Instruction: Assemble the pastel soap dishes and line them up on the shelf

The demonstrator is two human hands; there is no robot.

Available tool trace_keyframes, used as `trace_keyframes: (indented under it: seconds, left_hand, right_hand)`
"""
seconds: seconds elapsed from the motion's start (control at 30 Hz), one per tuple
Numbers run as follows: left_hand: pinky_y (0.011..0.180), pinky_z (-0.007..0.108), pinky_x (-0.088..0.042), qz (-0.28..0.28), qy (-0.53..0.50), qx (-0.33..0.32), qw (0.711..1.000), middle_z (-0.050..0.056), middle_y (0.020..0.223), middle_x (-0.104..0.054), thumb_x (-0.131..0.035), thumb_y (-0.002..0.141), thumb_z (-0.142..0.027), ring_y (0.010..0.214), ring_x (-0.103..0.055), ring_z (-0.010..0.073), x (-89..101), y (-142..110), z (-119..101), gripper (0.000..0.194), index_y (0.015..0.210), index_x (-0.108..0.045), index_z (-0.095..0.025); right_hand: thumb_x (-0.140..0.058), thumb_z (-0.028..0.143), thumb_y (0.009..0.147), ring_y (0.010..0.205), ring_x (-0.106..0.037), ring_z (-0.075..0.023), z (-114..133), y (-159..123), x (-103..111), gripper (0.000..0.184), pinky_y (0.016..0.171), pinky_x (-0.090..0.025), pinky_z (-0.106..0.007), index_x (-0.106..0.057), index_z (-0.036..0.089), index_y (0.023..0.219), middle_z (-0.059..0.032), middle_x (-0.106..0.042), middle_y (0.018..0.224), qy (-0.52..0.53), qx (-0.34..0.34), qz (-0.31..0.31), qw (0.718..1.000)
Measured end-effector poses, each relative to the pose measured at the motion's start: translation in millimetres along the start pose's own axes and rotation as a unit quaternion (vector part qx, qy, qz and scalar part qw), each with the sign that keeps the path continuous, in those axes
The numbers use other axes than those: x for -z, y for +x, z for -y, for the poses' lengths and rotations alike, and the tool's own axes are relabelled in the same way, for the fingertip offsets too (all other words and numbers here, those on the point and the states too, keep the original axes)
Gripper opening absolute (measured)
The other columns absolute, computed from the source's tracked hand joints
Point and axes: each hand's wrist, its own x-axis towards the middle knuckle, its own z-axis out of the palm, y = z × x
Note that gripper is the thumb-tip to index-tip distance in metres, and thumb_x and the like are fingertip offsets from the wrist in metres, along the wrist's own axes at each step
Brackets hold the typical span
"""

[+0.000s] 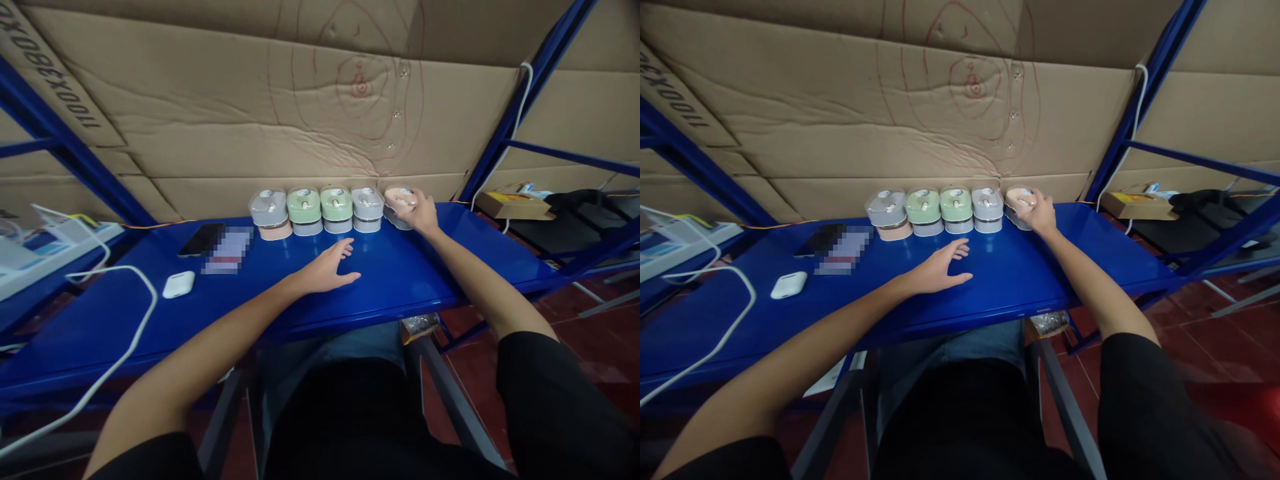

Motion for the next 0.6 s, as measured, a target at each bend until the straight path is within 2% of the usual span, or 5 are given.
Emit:
trace_keyframes:
  seconds: [0.13,0.3,0.43,0.6]
  left_hand:
    - [0.129,0.067,-0.059,0.005,0.004,-0.004,1.0,0.026,0.169,-0.066,-0.086,0.097,-0.057,0.151,-0.072,0.0426,1.7,-1,-1,0.098,0.177,-0.043,-0.02]
    - [0.129,0.067,-0.059,0.015,0.007,-0.002,1.0,0.026,0.171,-0.063,-0.085,0.097,-0.061,0.154,-0.07,0.0442,2.5,-1,0,0.1,0.178,-0.044,-0.02]
    - [0.13,0.065,-0.059,0.017,0.012,-0.004,1.0,0.024,0.175,-0.061,-0.086,0.097,-0.06,0.155,-0.07,0.0433,3.7,-1,0,0.098,0.178,-0.046,-0.023]
    - [0.131,0.064,-0.059,0.025,0.014,0.0,1.0,0.024,0.176,-0.061,-0.085,0.098,-0.06,0.155,-0.07,0.0436,6.0,-2,-3,0.097,0.179,-0.046,-0.023]
  right_hand:
    - [-0.099,0.06,0.069,0.138,-0.073,-0.0544,16,1,-15,0.112,0.116,-0.062,-0.072,-0.061,0.026,0.169,-0.0242,-0.069,0.151,-0.001,-0.002,0.003,1.0]
    - [-0.096,0.059,0.074,0.137,-0.075,-0.0604,27,-3,-24,0.116,0.119,-0.058,-0.079,-0.054,0.018,0.174,-0.0322,-0.064,0.156,0.016,-0.003,0.007,1.0]
    - [-0.095,0.052,0.075,0.145,-0.07,-0.0642,21,-3,-23,0.127,0.121,-0.056,-0.083,-0.04,0.013,0.182,-0.0371,-0.059,0.162,0.026,0.013,0.04,0.999]
    - [-0.099,0.044,0.069,0.154,-0.064,-0.0613,9,0,-24,0.137,0.126,-0.055,-0.078,-0.032,0.012,0.185,-0.0365,-0.056,0.166,0.049,0.035,0.05,0.997]
